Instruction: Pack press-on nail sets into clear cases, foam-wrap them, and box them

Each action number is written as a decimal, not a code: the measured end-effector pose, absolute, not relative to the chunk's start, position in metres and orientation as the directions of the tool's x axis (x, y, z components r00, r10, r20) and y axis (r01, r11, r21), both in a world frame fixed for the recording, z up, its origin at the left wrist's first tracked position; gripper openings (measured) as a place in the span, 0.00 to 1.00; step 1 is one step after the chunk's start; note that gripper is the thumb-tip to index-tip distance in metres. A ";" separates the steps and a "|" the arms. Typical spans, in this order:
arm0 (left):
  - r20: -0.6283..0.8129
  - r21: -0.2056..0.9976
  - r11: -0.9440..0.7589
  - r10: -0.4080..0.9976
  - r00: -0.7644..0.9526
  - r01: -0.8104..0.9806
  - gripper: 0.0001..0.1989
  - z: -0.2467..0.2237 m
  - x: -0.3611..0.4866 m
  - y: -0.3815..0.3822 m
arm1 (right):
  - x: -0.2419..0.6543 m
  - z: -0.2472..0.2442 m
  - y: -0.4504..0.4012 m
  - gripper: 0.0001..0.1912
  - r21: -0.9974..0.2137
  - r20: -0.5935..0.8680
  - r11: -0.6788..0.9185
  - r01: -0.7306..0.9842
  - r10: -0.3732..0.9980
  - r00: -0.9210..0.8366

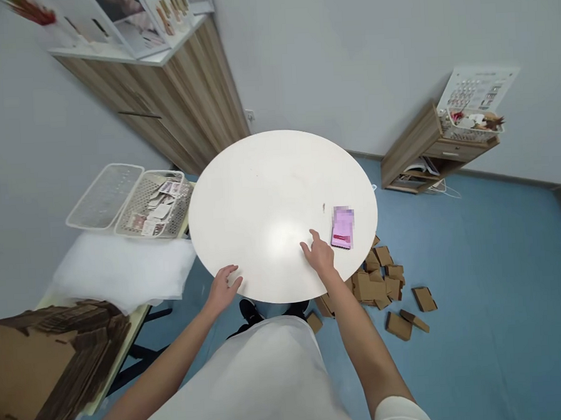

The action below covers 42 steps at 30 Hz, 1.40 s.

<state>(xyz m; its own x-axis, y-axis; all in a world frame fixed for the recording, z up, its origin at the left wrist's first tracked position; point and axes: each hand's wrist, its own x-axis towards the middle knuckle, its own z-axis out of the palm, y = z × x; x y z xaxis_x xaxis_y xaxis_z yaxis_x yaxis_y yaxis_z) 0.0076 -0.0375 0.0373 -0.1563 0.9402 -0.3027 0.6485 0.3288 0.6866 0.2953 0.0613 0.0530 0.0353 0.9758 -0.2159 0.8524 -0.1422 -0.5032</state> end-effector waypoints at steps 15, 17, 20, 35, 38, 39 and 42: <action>-0.227 0.874 0.418 0.802 -0.553 0.247 0.29 0.068 -0.199 -0.082 | 0.013 0.092 0.053 0.28 -0.750 -0.211 0.206 0.628 0.826 -0.523; -0.246 0.886 0.423 0.777 -0.580 0.191 0.30 0.070 -0.216 -0.083 | -0.010 0.095 0.056 0.27 -0.736 -0.237 0.252 0.628 0.774 -0.588; -0.262 0.902 0.413 0.759 -0.596 0.128 0.29 0.067 -0.234 -0.075 | -0.035 0.096 0.067 0.24 -0.694 -0.240 0.333 0.638 0.729 -0.641; -0.525 0.807 0.590 0.712 -0.466 -0.006 0.24 0.069 -0.288 0.039 | -0.152 0.052 0.184 0.21 -0.640 -0.207 0.466 0.612 0.662 -0.721; -0.568 0.787 0.616 0.718 -0.403 -0.012 0.25 0.062 -0.300 0.067 | -0.175 0.044 0.207 0.20 -0.556 -0.188 0.569 0.606 0.625 -0.758; -0.578 0.781 0.624 0.708 -0.405 -0.023 0.26 0.058 -0.303 0.076 | -0.182 0.041 0.213 0.19 -0.520 -0.197 0.594 0.613 0.615 -0.764; -0.633 0.741 0.666 0.648 -0.424 -0.088 0.31 0.042 -0.308 0.100 | -0.199 0.032 0.229 0.17 -0.406 -0.264 0.626 0.666 0.617 -0.741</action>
<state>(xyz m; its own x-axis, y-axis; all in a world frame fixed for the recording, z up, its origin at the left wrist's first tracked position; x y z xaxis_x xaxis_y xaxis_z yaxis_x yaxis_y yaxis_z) -0.3082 0.0999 0.0420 -0.4242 0.6480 -0.6326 -0.0878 0.6658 0.7409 -0.1994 0.2293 0.0324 -0.7413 0.6171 -0.2640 0.6657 0.6260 -0.4061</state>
